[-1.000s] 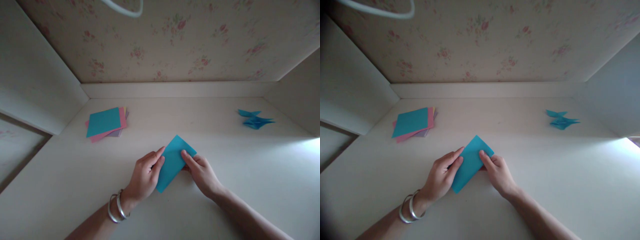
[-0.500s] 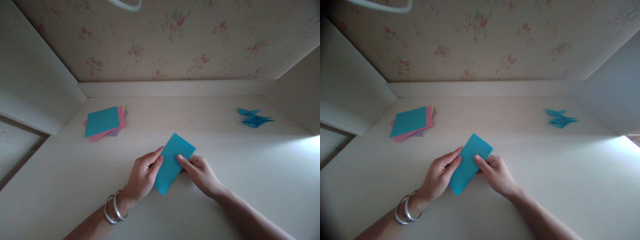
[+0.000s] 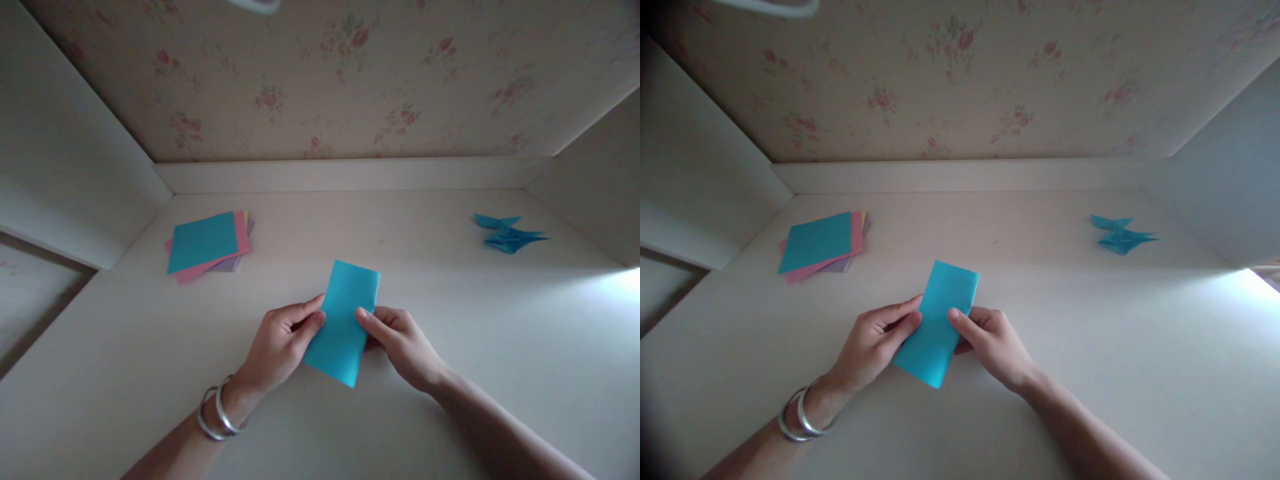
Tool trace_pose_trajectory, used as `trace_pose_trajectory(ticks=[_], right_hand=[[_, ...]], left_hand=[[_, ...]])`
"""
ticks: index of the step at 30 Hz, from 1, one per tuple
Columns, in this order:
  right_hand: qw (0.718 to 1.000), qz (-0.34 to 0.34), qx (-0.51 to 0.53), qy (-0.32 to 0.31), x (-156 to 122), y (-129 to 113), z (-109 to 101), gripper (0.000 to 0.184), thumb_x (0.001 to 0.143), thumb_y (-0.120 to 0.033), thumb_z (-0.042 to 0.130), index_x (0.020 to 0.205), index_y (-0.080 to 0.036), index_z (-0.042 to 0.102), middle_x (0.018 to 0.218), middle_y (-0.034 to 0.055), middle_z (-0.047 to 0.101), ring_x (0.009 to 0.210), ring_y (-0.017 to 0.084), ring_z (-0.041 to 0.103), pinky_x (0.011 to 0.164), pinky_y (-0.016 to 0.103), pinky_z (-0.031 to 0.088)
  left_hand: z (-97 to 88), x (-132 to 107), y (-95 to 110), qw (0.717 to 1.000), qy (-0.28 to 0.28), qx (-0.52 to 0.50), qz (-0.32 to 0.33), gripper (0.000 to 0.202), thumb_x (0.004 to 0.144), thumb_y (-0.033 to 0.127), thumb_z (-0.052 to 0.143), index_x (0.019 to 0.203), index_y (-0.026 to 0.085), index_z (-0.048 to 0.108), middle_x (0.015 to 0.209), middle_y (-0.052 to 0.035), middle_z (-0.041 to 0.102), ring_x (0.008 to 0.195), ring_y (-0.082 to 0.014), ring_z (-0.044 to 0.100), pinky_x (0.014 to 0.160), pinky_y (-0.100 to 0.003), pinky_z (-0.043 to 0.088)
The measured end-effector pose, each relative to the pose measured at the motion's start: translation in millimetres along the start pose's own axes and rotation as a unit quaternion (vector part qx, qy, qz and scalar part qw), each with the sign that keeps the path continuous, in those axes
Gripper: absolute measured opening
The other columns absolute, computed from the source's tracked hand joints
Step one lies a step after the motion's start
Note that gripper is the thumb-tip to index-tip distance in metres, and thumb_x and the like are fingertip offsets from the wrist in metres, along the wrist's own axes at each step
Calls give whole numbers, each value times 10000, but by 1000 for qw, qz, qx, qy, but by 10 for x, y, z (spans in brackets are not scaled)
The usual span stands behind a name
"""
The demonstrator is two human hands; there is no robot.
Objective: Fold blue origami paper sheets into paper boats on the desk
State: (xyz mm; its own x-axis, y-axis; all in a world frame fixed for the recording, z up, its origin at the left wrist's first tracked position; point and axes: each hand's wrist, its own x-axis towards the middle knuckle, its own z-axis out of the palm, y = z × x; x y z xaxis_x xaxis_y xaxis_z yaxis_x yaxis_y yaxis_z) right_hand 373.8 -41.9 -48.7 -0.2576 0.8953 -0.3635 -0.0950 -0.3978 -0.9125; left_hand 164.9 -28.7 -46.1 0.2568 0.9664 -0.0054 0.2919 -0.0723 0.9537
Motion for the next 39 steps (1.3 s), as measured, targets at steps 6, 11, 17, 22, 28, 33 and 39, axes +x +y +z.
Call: trace_pose_trajectory(ticks=[6, 11, 17, 22, 28, 33, 39], right_hand=[[999, -6, -44, 18, -11, 26, -9, 528, 810, -659, 682, 729, -138, 704, 751, 62, 724, 705, 197, 658, 694, 312, 542], [998, 20, 8, -55, -39, -6, -6, 508, 846, -646, 656, 811, -143, 714, 781, 59, 737, 733, 189, 691, 749, 325, 569], [998, 23, -8, -60, -53, -58, 28, 534, 800, -665, 691, 658, -152, 637, 683, 39, 702, 655, 169, 670, 679, 299, 566], [997, 40, -10, -70, -70, -44, 10, 548, 800, -675, 686, 699, -136, 683, 695, 53, 717, 651, 159, 678, 674, 284, 569], [993, 38, -36, -106, -101, -51, 13, 515, 820, -640, 684, 760, -137, 775, 775, 86, 769, 712, 174, 718, 717, 285, 585], [989, 87, 20, -121, -116, -43, 18, 490, 786, -612, 736, 819, -125, 785, 804, 111, 787, 711, 185, 744, 693, 291, 605], [988, 80, -14, -134, -155, -38, 43, 451, 784, -581, 751, 804, -131, 787, 827, 115, 795, 720, 181, 750, 711, 290, 603]], left_hand=[[21, 2, 2, 998, 28, 42, 33, 297, 943, 316, 632, 1207, 220, 728, 1224, -53, 733, 1109, -239, 716, 984, -359, 579], [21, -5, 1, 995, 66, 55, 42, 296, 942, 312, 636, 1202, 210, 733, 1188, -69, 754, 1018, -224, 745, 866, -304, 612], [21, -18, -13, 992, 95, 69, 50, 309, 942, 330, 638, 1205, 202, 735, 1067, -63, 797, 877, -202, 752, 731, -262, 607], [32, -20, -7, 991, 105, 63, 46, 313, 940, 335, 639, 1202, 196, 737, 1088, -70, 792, 866, -192, 744, 727, -250, 596], [46, -12, -10, 989, 128, 64, 34, 325, 936, 359, 636, 1190, 188, 745, 1027, -76, 804, 770, -186, 735, 641, -244, 582], [47, -9, -16, 988, 132, 73, 39, 328, 938, 358, 632, 1190, 182, 745, 988, -66, 807, 719, -163, 710, 631, -229, 564], [51, -6, -22, 990, 126, 61, 25, 358, 933, 376, 638, 1211, 171, 734, 907, -51, 806, 656, -141, 672, 589, -211, 545]])
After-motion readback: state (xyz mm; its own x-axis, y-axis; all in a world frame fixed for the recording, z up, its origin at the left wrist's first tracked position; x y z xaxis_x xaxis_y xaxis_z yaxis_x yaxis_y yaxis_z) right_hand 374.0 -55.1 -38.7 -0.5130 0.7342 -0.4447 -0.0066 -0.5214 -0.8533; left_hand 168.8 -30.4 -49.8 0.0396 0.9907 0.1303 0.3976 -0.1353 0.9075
